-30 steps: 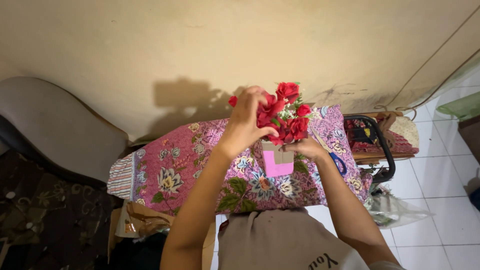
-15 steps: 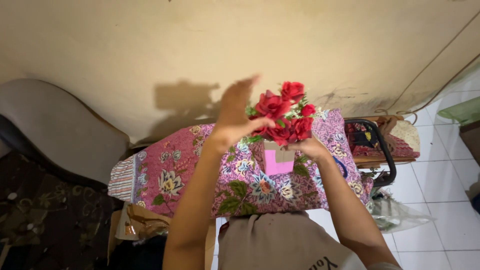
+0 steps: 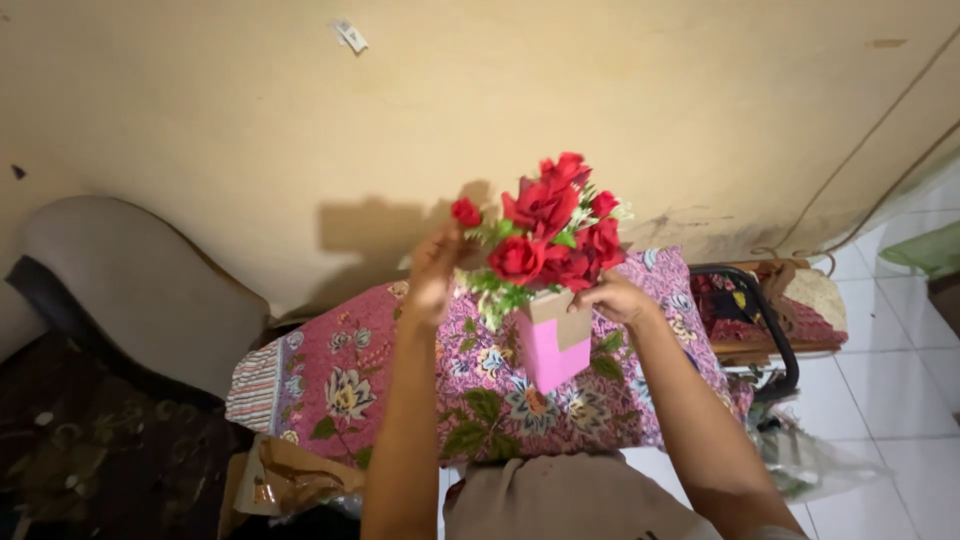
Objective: Arranging artificial flowers in a wrapped bouquet.
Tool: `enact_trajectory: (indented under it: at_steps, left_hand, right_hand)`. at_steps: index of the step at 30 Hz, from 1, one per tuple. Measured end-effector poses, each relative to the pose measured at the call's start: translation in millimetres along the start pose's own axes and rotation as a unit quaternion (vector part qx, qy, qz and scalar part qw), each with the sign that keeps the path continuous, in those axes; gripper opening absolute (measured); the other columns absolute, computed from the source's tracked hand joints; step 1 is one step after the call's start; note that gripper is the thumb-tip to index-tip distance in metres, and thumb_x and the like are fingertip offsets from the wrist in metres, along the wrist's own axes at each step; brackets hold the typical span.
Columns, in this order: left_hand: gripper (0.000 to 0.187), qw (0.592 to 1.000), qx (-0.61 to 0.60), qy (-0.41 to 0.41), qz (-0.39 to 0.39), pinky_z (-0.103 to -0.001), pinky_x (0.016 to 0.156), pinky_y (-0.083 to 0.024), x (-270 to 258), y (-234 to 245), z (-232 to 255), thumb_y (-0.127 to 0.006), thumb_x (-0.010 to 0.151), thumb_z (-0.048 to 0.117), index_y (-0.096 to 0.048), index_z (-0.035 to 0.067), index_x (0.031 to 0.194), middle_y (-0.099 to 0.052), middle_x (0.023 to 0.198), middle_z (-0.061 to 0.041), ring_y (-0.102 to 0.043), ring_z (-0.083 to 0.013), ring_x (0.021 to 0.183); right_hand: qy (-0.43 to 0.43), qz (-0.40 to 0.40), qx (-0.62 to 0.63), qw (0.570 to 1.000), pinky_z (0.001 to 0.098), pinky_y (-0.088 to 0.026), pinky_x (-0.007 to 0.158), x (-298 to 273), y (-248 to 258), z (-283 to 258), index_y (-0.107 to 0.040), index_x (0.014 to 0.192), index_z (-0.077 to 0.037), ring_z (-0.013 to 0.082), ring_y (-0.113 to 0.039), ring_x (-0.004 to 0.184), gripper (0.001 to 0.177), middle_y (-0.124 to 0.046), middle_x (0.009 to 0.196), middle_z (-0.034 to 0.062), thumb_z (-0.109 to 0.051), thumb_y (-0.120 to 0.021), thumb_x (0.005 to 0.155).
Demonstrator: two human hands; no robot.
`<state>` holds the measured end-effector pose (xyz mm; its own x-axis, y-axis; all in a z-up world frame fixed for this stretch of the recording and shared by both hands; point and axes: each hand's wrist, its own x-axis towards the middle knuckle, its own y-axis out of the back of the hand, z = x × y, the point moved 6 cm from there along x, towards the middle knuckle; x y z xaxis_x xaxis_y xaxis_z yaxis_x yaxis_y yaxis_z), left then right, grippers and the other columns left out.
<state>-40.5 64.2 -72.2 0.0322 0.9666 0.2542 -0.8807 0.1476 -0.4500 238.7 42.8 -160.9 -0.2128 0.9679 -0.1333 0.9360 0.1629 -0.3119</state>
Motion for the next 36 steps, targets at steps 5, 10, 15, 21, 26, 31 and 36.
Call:
enact_trajectory:
  at_steps: [5,10,15,21,26,31,36]
  left_hand:
    - [0.036,0.983,-0.040,0.052,-0.172,-0.031,0.117,-0.042,14.3,35.4,-66.6,-0.058,0.101,0.013,-0.065,-0.011,0.128,-0.071,0.123,-0.022,-0.061,-0.0309,0.128]
    - [0.037,0.978,0.117,-0.001,-0.172,-0.035,0.111,-0.046,14.7,16.2,-15.5,-0.068,0.092,0.010,-0.068,-0.004,0.127,-0.072,0.121,-0.020,-0.065,-0.0305,0.120]
    - [0.045,0.936,0.305,-0.063,-0.167,-0.039,0.103,-0.052,20.2,-5.2,13.7,-0.080,0.081,0.007,-0.072,0.005,0.125,-0.074,0.117,-0.018,-0.070,-0.0300,0.111]
    - [0.050,0.953,0.229,-0.095,-0.172,-0.036,0.097,-0.055,29.5,-4.8,-6.0,-0.084,0.075,0.011,-0.071,0.004,0.123,-0.074,0.116,-0.016,-0.070,-0.0290,0.107]
    - [0.061,0.975,0.131,-0.072,-0.165,-0.034,0.092,-0.058,28.6,-0.4,-21.8,-0.096,0.056,0.009,-0.072,0.002,0.112,-0.075,0.108,-0.015,-0.070,-0.0274,0.103]
    - [0.049,0.997,-0.023,0.049,-0.061,-0.038,0.093,-0.056,9.3,-9.8,-16.0,-0.074,0.062,0.000,-0.068,-0.002,0.111,-0.070,0.109,-0.018,-0.066,-0.0312,0.103]
    - [0.028,0.997,-0.041,0.062,-0.002,-0.036,0.088,-0.057,9.1,18.7,-55.7,-0.064,0.089,-0.001,-0.071,-0.007,0.116,-0.074,0.108,-0.020,-0.070,-0.0269,0.092]
  right_hand:
    - [-0.012,-0.063,-0.001,0.998,0.0277,-0.039,0.044,-2.3,-49.6,-18.6,-0.076,0.101,0.003,0.0188,-0.057,0.048,0.066,-0.068,0.070,0.0140,0.024,-0.080,0.038]
    - [-0.021,-0.058,0.002,0.998,0.0263,-0.043,0.047,-12.1,-66.4,-32.6,-0.075,0.105,0.001,0.0193,-0.061,0.052,0.069,-0.070,0.074,0.0146,0.022,-0.079,0.040]
    - [-0.043,-0.043,-0.006,0.998,0.0327,-0.051,0.053,-3.9,-47.1,-11.3,-0.075,0.106,0.004,0.0256,-0.068,0.060,0.071,-0.073,0.080,0.0187,0.026,-0.080,0.039]
    - [-0.035,-0.027,0.027,0.999,0.0404,-0.055,0.060,-0.4,-28.5,12.9,-0.073,0.113,0.004,0.0325,-0.071,0.071,0.082,-0.074,0.088,0.0223,0.026,-0.078,0.034]
    - [-0.030,-0.032,0.044,0.998,0.0457,-0.060,0.069,12.1,-8.1,44.8,-0.072,0.118,0.000,0.0334,-0.074,0.082,0.090,-0.075,0.094,0.0212,0.027,-0.080,0.032]
    - [-0.030,-0.017,0.048,0.998,0.0493,-0.059,0.075,7.5,-9.4,42.2,-0.070,0.121,0.001,0.0384,-0.073,0.087,0.091,-0.074,0.098,0.0237,0.028,-0.081,0.035]
    - [-0.033,-0.013,0.044,0.998,0.0450,-0.058,0.078,1.3,-13.7,44.5,-0.071,0.120,0.002,0.0342,-0.072,0.088,0.087,-0.074,0.098,0.0208,0.026,-0.083,0.038]
